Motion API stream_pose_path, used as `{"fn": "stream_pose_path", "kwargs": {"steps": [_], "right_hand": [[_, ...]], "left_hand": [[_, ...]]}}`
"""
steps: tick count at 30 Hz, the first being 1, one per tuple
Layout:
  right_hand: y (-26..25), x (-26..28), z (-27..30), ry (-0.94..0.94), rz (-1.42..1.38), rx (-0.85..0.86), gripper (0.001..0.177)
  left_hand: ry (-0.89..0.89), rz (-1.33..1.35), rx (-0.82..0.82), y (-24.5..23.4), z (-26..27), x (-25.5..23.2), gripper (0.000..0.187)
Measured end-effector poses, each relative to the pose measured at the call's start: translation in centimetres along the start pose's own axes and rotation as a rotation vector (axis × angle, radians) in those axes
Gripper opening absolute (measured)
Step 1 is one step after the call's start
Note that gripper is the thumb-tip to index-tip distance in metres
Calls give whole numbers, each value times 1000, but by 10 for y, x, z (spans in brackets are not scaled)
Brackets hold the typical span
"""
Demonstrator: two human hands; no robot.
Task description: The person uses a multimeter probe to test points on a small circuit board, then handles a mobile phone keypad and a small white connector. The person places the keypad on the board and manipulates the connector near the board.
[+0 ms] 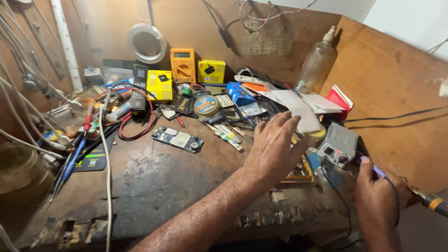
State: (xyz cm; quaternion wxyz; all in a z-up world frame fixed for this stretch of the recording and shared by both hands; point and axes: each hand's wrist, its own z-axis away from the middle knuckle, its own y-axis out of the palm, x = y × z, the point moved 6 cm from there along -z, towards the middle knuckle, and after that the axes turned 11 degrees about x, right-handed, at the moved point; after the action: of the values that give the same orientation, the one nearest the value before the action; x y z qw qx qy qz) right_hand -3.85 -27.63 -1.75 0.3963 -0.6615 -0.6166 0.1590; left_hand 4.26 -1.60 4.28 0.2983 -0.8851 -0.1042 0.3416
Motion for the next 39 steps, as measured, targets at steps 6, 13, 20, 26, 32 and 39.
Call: {"fn": "stream_pose_path", "kwargs": {"steps": [6,13,20,26,32,39], "right_hand": [[86,-74,6,884,-1074,534,37],[66,-7,5,836,-1424,778,28],[40,154,11,506,-1325,871,31],[89,272,12,103,-1146,934,20],[102,319,10,-340,-827,328,18],[119,304,10,-173,-804,335,17]], "left_hand": [[38,-19,-64,-18,4,3,56],[51,68,-121,-42,17,27,44],[-137,83,-38,-97,46,103,26],[-319,-145,43,-155,101,136,30],[-205,-416,159,-164,122,153,46],[-223,-386,138,-168,122,164,52]]}}
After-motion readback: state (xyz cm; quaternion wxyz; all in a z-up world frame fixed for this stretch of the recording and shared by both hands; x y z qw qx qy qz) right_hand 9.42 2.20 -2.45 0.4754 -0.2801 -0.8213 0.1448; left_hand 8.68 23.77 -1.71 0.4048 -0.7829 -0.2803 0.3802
